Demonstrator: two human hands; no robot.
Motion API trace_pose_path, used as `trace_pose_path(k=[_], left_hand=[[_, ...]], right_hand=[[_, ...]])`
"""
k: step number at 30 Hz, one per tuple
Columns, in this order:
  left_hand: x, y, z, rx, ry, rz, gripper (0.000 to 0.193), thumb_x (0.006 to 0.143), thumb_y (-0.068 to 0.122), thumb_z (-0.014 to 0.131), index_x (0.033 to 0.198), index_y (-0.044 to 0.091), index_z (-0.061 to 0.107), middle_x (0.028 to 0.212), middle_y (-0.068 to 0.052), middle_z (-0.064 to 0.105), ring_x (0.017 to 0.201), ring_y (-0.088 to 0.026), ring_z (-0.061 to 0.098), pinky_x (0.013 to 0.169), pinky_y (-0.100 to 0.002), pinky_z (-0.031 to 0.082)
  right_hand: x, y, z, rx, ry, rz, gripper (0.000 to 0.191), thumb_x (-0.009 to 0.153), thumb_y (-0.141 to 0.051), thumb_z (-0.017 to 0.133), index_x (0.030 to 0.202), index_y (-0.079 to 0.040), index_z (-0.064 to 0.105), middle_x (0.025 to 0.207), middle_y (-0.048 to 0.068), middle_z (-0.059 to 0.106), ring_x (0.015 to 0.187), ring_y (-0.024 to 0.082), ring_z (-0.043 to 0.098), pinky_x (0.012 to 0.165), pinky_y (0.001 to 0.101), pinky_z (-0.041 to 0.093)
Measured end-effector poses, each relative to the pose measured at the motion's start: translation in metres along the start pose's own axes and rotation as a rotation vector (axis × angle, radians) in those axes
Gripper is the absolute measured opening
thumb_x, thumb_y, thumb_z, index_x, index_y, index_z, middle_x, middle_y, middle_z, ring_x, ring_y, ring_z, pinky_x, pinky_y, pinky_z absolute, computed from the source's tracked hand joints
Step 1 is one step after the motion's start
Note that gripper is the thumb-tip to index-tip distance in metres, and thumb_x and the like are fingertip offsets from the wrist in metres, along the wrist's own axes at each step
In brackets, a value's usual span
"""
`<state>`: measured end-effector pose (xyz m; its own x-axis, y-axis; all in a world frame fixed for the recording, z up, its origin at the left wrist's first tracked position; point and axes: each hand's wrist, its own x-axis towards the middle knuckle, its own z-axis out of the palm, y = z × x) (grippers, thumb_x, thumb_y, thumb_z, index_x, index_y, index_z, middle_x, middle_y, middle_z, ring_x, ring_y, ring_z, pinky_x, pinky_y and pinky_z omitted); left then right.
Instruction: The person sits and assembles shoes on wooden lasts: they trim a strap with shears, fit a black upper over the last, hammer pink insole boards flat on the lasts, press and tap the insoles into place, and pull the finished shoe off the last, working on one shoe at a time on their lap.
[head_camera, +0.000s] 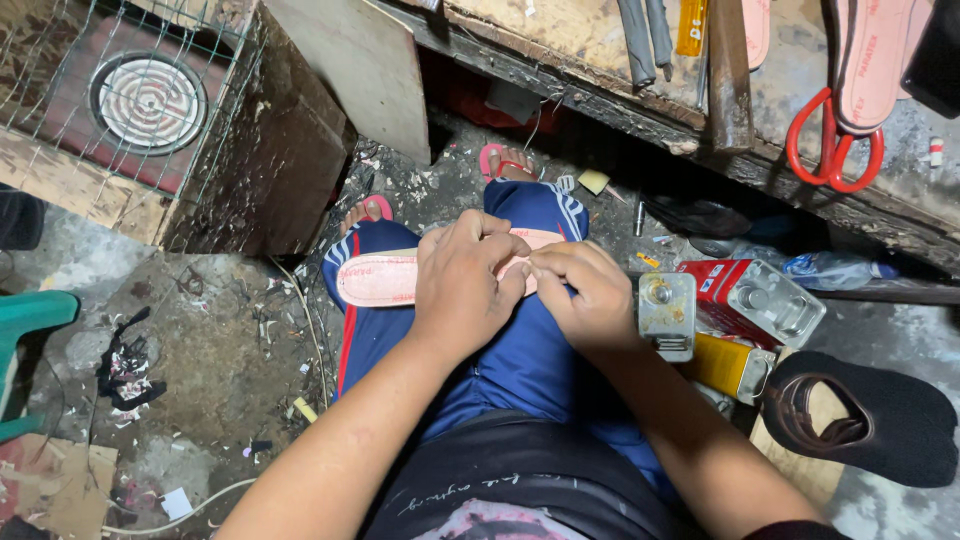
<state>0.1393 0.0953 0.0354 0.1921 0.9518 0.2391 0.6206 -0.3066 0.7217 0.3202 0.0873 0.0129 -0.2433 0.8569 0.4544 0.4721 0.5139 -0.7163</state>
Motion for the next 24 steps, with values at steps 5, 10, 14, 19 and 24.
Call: trace_pose_path(k=[5,10,14,19,24], left_hand=[[0.003,0.002,0.004,0.021,0.030,0.001,0.010,0.079,0.016,0.076,0.089,0.015,0.077,0.106,-0.007,0.067,0.106,-0.027,0.064,0.098,-0.045,0.042],[0.004,0.003,0.006,0.023,0.039,0.010,0.004,0.078,0.016,0.076,0.082,0.014,0.075,0.104,-0.009,0.066,0.104,-0.028,0.064,0.097,-0.045,0.042],[0.003,0.006,0.007,0.025,0.080,0.026,0.004,0.082,0.016,0.076,0.084,0.013,0.075,0.105,-0.009,0.066,0.104,-0.028,0.063,0.100,-0.045,0.041],[0.003,0.006,0.006,0.024,0.072,0.035,0.005,0.082,0.016,0.077,0.083,0.012,0.074,0.104,-0.009,0.067,0.104,-0.027,0.064,0.100,-0.045,0.041],[0.002,0.004,0.007,0.018,0.063,0.029,0.005,0.081,0.016,0.076,0.083,0.012,0.075,0.105,-0.009,0.067,0.105,-0.027,0.065,0.101,-0.047,0.040]], right_hand=[[0.003,-0.008,-0.006,0.001,-0.068,-0.002,0.018,0.086,0.006,0.070,0.104,0.002,0.070,0.103,0.013,0.069,0.095,0.028,0.070,0.085,0.0365,0.057],[0.039,0.027,-0.044,-0.373,0.094,-0.149,0.010,0.091,0.001,0.074,0.095,-0.003,0.066,0.107,0.014,0.066,0.106,0.034,0.062,0.097,0.0453,0.047],[0.080,0.092,-0.095,-0.705,0.199,0.052,0.044,0.092,-0.015,0.076,0.126,0.008,0.060,0.129,0.026,0.056,0.121,0.045,0.048,0.103,0.0535,0.037],[0.105,0.163,-0.114,-0.679,0.126,0.313,0.059,0.092,-0.029,0.083,0.132,0.009,0.062,0.123,0.031,0.056,0.115,0.050,0.054,0.096,0.0547,0.044],[0.102,0.161,-0.126,-0.578,0.178,0.272,0.046,0.096,-0.022,0.077,0.130,0.006,0.064,0.121,0.023,0.065,0.112,0.037,0.066,0.101,0.0452,0.053]])
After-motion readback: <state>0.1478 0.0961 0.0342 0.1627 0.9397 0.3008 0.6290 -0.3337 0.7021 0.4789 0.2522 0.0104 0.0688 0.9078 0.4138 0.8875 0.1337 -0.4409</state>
